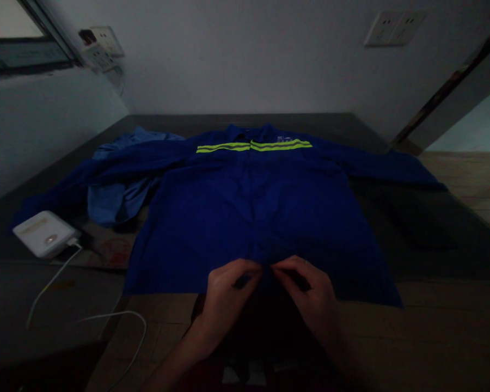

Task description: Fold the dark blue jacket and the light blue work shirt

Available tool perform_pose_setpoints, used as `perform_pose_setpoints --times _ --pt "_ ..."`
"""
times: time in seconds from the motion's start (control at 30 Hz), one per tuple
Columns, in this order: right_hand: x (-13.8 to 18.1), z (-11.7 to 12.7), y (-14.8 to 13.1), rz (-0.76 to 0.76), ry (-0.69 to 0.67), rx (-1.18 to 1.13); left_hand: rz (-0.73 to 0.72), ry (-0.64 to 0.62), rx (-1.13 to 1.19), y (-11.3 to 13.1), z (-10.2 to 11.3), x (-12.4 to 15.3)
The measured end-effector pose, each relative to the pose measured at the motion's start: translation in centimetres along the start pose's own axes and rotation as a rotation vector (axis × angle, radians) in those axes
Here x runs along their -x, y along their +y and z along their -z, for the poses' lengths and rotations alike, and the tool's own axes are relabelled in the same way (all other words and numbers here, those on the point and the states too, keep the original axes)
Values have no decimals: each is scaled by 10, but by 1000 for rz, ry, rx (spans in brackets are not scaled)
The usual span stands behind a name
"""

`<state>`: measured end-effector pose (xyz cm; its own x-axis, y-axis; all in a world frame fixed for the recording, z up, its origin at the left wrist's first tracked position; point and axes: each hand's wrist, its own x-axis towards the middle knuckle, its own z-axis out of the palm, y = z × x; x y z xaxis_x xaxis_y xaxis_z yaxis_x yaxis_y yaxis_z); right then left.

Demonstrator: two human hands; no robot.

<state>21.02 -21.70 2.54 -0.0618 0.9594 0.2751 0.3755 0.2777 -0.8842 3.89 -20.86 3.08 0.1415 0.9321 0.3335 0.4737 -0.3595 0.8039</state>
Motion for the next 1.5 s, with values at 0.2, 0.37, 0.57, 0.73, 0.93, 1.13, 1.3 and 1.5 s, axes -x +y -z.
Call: perform_pose_setpoints --times 0.2,0.37,0.57,0.73,0.93,1.13,1.3,1.5 --pt "-4 -5 0 51 46 49 163 -13 117 -4 -4 2" --pt "-7 -5 4 114 74 146 328 -89 331 -4 -5 3" --pt "-4 -10 12 238 86 227 327 -110 291 -2 -4 -1" --pt "1 -15 14 324 109 256 302 -100 158 -4 -5 -5" --pt "2 -16 14 389 111 248 363 -111 211 -3 -6 -7" --pt "2 -19 17 421 129 258 398 -128 275 -7 -7 -5" --pt "2 -21 16 439 171 214 438 -82 420 -4 -5 -8" --pt "1 -18 8 360 156 176 458 -17 480 -3 -8 -6"
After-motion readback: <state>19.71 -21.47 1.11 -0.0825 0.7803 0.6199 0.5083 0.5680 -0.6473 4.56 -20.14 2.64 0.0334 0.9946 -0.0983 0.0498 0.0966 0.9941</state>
